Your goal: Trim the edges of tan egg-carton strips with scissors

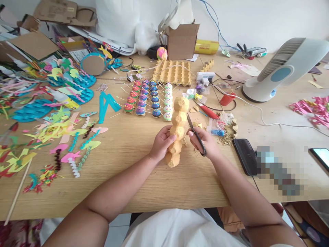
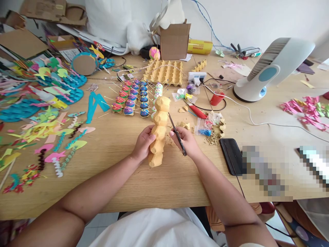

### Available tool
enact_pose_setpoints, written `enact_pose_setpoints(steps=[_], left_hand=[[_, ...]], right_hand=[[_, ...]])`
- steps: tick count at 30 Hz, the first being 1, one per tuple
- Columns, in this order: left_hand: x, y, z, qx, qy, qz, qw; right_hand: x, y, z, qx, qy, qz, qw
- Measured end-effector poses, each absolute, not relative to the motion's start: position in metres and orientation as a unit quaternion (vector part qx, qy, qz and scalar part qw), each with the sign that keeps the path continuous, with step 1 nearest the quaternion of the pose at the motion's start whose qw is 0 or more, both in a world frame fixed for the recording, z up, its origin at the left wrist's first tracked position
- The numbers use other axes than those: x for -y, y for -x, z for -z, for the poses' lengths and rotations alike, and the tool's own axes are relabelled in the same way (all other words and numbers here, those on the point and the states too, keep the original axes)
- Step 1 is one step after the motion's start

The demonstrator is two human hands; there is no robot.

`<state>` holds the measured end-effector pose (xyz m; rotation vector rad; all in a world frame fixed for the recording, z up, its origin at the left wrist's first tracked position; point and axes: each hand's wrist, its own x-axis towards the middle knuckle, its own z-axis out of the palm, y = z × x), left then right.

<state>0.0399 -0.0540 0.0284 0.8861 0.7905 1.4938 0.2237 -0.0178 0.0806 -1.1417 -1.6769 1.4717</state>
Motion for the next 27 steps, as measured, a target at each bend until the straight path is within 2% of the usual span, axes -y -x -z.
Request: enact_pose_setpoints(steps=[27], left_hand=[[0.0549,-0.0411,-0.0314,-0.340,-0.374,-0.647,0.571]], right_hand=[[0.0226,-0.2188,-0.0803,0.618,0.421,-0.580,0.323]])
